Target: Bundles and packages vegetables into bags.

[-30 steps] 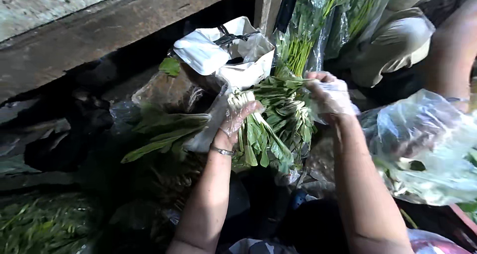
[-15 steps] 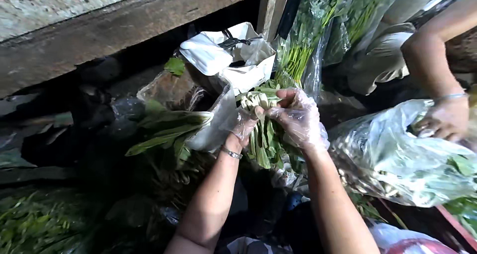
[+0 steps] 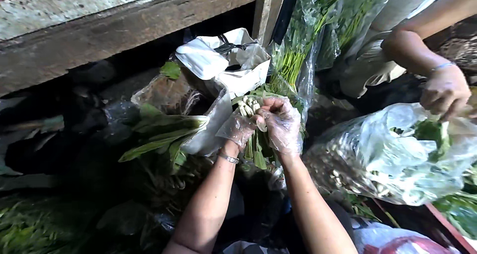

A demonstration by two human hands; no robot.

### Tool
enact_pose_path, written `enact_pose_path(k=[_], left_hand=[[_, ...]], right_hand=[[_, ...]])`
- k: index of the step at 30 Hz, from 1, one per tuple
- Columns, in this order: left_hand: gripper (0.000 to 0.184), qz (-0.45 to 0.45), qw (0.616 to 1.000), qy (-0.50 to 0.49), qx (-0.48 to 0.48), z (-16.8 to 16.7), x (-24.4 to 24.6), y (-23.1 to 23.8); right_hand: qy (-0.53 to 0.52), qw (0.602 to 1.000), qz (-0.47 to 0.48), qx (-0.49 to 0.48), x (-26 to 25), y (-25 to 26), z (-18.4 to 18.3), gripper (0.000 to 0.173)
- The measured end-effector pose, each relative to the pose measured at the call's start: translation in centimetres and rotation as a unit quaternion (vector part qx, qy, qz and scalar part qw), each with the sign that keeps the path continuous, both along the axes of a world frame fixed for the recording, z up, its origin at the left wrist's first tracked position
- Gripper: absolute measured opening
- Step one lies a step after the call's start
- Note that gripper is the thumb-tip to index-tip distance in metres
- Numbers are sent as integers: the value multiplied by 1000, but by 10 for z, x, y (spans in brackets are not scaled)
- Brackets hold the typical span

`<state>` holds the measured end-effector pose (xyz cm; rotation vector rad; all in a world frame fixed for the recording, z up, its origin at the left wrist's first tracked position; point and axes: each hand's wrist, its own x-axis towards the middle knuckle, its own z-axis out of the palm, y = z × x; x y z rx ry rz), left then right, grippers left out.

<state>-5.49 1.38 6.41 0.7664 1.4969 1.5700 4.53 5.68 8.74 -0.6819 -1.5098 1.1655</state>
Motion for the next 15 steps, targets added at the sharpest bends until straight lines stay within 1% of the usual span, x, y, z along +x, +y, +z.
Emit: enact_pose_path(k=[3, 4, 5, 7, 8, 9, 10, 11, 12, 13, 14, 15], left_hand=[[35, 13, 999, 16, -39, 4, -1, -4], [35, 20, 998, 7, -60, 7, -1, -6], [34, 28, 997, -11, -64, 8, -2, -6], [37, 28, 998, -57, -15, 1, -11, -5], [35, 23, 997, -68, 23, -2, -17, -4], [27, 23, 996, -67, 60, -3, -22, -3], [18, 22, 995, -41, 88, -3, -28, -5], [12, 25, 994, -19, 104, -3, -34, -9], [11, 24, 993, -11, 112, -2, -39, -13], [10, 3, 992, -23, 124, -3, -44, -17], [9, -16, 988, -51, 143, -4, -47, -18], [10, -39, 983, -77, 160, -3, -48, -18]], right_hand=[[-21, 999, -42, -7, -6, -5, 0, 16], [-48, 998, -44, -18, -7, -8, 4, 13], [-85, 995, -31, -33, -6, -10, 10, 17], [-128, 989, 46, -61, 5, -4, 24, 29], [-118, 988, 78, -68, 12, 4, 29, 32], [-89, 990, 87, -69, 19, 18, 29, 32], [-74, 993, 63, -72, 30, 36, 27, 30], [-84, 993, 17, -77, 43, 57, 21, 26], [-124, 988, -31, -83, 57, 79, 10, 23], [-191, 975, -66, -97, 71, 101, -4, 21], [-272, 951, -79, -126, 83, 120, -19, 23], [-355, 918, -74, -163, 89, 135, -34, 28]])
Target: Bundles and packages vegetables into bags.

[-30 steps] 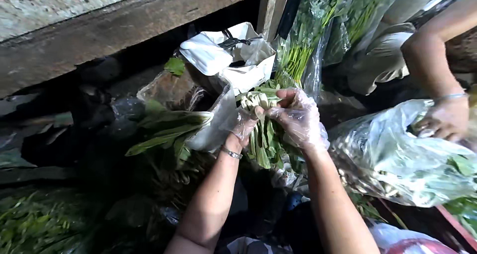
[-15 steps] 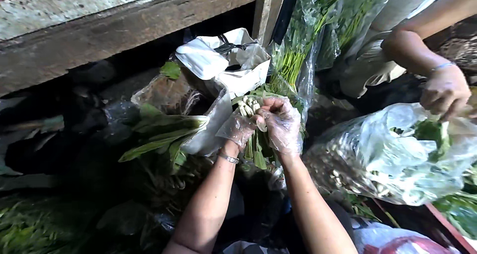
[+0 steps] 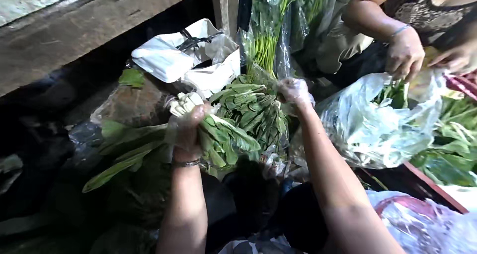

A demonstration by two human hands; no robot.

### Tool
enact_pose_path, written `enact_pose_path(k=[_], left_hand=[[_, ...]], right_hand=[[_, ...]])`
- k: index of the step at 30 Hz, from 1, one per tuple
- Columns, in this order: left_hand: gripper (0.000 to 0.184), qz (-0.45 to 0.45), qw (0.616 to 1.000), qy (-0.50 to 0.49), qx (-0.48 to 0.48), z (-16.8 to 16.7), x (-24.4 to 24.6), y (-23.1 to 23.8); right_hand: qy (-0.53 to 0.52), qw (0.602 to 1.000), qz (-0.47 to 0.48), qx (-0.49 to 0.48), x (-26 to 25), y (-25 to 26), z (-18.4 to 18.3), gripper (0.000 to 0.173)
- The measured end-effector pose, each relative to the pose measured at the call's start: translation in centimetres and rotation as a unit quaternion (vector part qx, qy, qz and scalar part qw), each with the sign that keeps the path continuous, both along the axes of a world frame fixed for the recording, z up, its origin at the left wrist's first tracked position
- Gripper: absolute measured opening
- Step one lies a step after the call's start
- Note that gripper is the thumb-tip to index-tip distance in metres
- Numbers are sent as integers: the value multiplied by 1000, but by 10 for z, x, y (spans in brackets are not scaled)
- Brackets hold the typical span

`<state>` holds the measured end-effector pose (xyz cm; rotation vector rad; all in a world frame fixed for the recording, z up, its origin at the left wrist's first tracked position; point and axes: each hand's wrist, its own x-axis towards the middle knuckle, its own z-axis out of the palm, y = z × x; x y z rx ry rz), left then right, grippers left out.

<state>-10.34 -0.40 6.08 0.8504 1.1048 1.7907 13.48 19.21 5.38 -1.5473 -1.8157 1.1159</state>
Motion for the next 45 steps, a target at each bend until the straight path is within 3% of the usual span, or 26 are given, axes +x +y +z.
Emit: enact_pose_path(k=[3, 5, 7, 10, 13, 18, 23, 28, 31, 34, 36, 38, 41, 45], left_hand=[[26, -53, 998, 0, 15, 0, 3, 3], [25, -32, 999, 33, -24, 0, 10, 4], [17, 6, 993, 55, -102, 4, 17, 5], [19, 41, 985, 52, -158, 14, 24, 10], [23, 26, 979, 71, -188, 9, 21, 12], [35, 28, 975, 134, -176, 0, 20, 13], [50, 17, 986, 108, -123, -9, 18, 19], [51, 24, 986, 73, -145, -6, 19, 18], [50, 22, 982, 73, -173, -1, 22, 17], [49, 18, 983, 65, -171, 5, 24, 13], [46, 6, 983, 61, -172, 7, 25, 13], [46, -6, 985, 56, -161, 4, 26, 15], [40, -1, 985, 67, -158, 7, 32, 13], [39, 6, 988, 63, -141, 5, 39, 9]], right_hand=[[-146, 985, 18, -90, -4, 22, -37, 44], [-204, 973, 39, -101, -15, 22, -49, 54], [-225, 967, 51, -106, -24, 19, -53, 51], [-206, 973, 43, -90, -26, 16, -51, 43], [-151, 984, 25, -88, -23, 14, -53, 48], [7, 987, -17, -159, -24, 19, -65, 41], [9, 989, -38, -139, -32, 8, -61, 42], [203, 973, -48, -102, -30, -12, -35, 38], [261, 964, -31, -35, -16, -20, -7, 38], [202, 977, 42, 45, 1, -31, 37, 29], [142, 976, 143, 77, 11, -46, 68, 15], [116, 953, 264, 98, 12, -68, 88, 15], [154, 920, 332, 140, -10, -96, 89, 18], [246, 926, 249, 143, -43, -113, 67, 19]])
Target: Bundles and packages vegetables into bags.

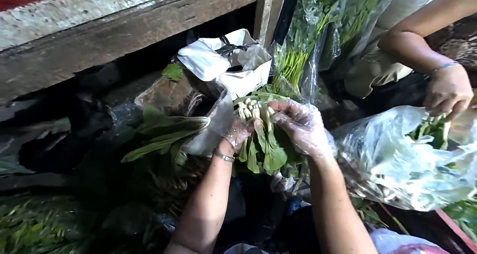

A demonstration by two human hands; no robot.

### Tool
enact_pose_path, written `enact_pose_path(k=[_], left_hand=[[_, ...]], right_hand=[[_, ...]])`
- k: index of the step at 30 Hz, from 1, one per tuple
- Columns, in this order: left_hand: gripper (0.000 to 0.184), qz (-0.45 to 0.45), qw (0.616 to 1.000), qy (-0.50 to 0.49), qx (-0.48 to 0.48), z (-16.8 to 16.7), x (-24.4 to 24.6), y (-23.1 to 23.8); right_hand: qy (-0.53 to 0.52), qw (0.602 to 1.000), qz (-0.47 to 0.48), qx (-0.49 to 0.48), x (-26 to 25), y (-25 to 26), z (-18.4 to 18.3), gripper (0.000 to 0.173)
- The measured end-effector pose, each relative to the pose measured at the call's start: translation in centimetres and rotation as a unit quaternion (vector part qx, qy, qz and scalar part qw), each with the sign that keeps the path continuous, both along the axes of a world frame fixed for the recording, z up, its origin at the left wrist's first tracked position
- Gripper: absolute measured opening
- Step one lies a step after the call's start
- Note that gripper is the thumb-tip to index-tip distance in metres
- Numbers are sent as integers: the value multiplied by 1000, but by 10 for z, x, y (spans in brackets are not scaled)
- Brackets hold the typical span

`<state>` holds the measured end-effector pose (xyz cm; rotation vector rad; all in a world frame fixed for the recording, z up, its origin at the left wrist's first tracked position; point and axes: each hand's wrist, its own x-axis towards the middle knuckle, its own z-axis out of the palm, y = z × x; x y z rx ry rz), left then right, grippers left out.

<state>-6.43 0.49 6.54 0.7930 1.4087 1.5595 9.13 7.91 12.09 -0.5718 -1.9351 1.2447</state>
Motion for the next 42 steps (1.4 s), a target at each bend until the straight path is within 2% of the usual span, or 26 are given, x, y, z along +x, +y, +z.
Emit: enact_pose_path(k=[5, 9, 12, 15, 18, 21, 23, 25, 26, 29, 30, 32, 35, 38, 42], left_hand=[[36, 22, 1000, 16, -16, 3, 6, 5], [41, 28, 998, 44, -21, 0, 11, 10], [47, 27, 995, 85, -47, -5, 9, 11], [54, -7, 994, 97, -39, -4, 6, 8], [54, -35, 998, 47, -25, 0, 10, 5], [52, -50, 999, -7, 5, -3, 8, 2], [41, -31, 997, -62, 15, 1, 8, -1], [38, -32, 994, -89, 53, -5, 1, -2], [41, -48, 991, -86, 93, -11, -7, -1], [38, -36, 985, -58, 160, -11, -25, -7], [36, -27, 984, -62, 164, -9, -30, -8], [36, -33, 986, -60, 155, -7, -37, -8], [50, -66, 985, -45, 152, -5, -40, -3], [56, -90, 982, -28, 163, -11, -41, 1], [44, -87, 987, -43, 125, -12, -34, 2]], right_hand=[[92, 990, -93, -44, -22, -14, -35, 21], [168, 974, -143, -45, -32, -21, -47, 19], [139, 978, -153, -16, -32, -20, -50, 13], [55, 992, -115, 6, -21, -6, -46, 11], [4, 996, -91, 13, -15, 0, -35, 11], [-95, 994, -53, 1, -10, 1, -10, 12], [-117, 991, 36, -59, -2, 10, 8, 20], [-72, 981, 97, -150, 10, 26, 19, 30], [-43, 982, 67, -170, 19, 37, 21, 32], [-12, 969, -169, -178, 55, 82, -5, 24], [-50, 955, -237, -173, 70, 97, -24, 23], [-195, 920, -296, -170, 94, 116, -64, 29], [-386, 868, -268, -159, 105, 117, -114, 32], [-441, 853, -235, -149, 89, 108, -141, 40], [-512, 822, -221, -114, 70, 101, -141, 36]])
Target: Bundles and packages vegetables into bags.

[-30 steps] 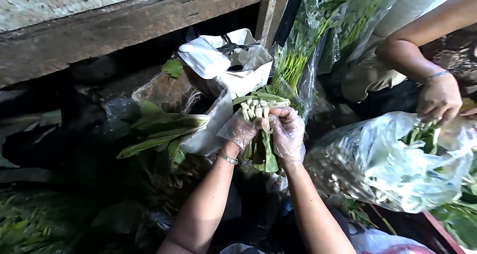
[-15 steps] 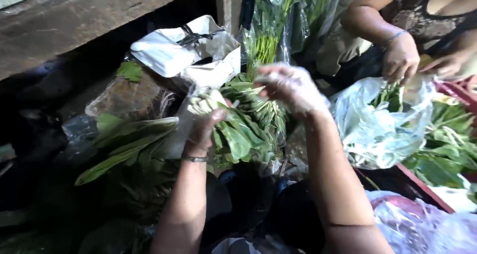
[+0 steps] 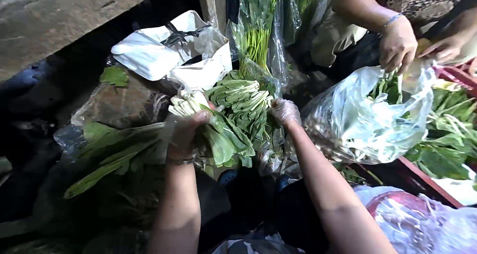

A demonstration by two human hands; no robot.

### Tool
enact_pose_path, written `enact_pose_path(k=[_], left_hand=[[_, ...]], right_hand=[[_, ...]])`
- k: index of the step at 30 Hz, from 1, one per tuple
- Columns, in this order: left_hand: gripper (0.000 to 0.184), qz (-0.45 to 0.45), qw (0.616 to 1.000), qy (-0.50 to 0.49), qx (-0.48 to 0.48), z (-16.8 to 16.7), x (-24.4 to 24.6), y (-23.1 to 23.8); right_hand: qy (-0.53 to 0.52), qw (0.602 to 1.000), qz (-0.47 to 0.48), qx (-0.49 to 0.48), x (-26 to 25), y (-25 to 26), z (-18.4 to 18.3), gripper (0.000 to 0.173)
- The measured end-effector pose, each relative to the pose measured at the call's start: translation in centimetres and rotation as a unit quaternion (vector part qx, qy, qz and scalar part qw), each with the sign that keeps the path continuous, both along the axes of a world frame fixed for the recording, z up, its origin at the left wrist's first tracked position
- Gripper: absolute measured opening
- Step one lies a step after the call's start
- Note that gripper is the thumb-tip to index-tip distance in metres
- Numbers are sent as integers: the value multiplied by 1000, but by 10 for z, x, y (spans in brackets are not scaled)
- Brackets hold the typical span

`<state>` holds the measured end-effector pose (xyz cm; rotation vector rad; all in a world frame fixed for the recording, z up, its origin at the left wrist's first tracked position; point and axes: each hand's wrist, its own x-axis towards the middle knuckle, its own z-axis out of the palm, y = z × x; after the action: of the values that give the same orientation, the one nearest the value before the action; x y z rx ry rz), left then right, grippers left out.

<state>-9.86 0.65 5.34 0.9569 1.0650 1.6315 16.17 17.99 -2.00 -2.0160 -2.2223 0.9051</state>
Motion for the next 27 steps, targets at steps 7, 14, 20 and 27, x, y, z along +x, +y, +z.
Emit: enact_pose_path(k=[7, 14, 20, 27], left_hand=[[41, 59, 991, 80, -92, 0, 16, 5], [30, 118, 977, 47, -169, 13, 46, 7], [20, 31, 983, -138, -121, 1, 47, 10], [41, 108, 982, -13, -155, 8, 59, 11]], right_hand=[[272, 936, 126, 185, -14, -57, 107, 20], [496, 844, 91, 184, -79, -130, 115, 9], [533, 837, 0, 120, -91, -133, 105, 10], [465, 830, 23, 306, -97, -134, 86, 13]])
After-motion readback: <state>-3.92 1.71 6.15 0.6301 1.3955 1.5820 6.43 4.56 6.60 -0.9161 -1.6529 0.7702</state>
